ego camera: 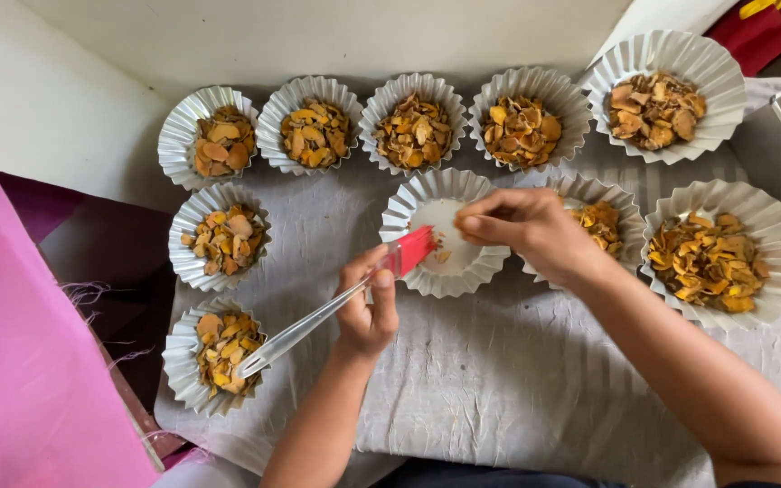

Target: Arranging and distributing dried tea leaves into individual paper liners using hands and a small brush.

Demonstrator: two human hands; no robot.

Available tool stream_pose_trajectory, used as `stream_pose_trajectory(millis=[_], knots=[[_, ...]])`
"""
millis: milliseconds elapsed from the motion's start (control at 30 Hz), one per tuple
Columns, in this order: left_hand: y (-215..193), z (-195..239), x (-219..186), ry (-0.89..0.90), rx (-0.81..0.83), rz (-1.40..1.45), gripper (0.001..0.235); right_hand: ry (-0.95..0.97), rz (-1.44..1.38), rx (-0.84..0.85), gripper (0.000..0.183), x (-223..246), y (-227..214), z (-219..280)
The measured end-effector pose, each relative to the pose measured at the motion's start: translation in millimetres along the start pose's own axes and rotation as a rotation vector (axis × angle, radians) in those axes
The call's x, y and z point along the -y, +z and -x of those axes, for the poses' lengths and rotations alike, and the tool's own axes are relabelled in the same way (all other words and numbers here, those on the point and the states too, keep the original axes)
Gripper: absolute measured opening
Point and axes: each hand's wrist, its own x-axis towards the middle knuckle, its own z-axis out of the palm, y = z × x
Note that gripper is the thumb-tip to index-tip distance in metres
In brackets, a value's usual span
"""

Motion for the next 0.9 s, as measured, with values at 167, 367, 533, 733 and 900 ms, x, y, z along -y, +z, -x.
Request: stream_pose_trajectory(millis=[167,367,533,733,900], knots=[[-2.1,-3.2,-3.8,-0.031,0.032,-0.045,0.036,-0.038,0.862,0.017,0.018,31.4,-55.5,47.9],[1.0,-6.5,-12.0,-0.057,0.080,-0.084,0.040,0.022,1.400,-0.091,0.042,31.9,-77.9,61.6],[-0.4,-8.5,-11.5,-0.115,0.046,-0.082,0.044,-0.145,1.296,-0.005,0.037,24.8,-34.9,46.1],[-1.1,-16.8,-10.7,-0.126,-0.019,-0.124,0.037,-0.343,1.503,0.289,0.025,-54.8,9.9,-13.5],[-0.1,-19.3,-10.3,-0.181,-0.016,-0.055,0.037,-0.548,1.826,0.282,0.013,-119.6,22.9,-55.4]])
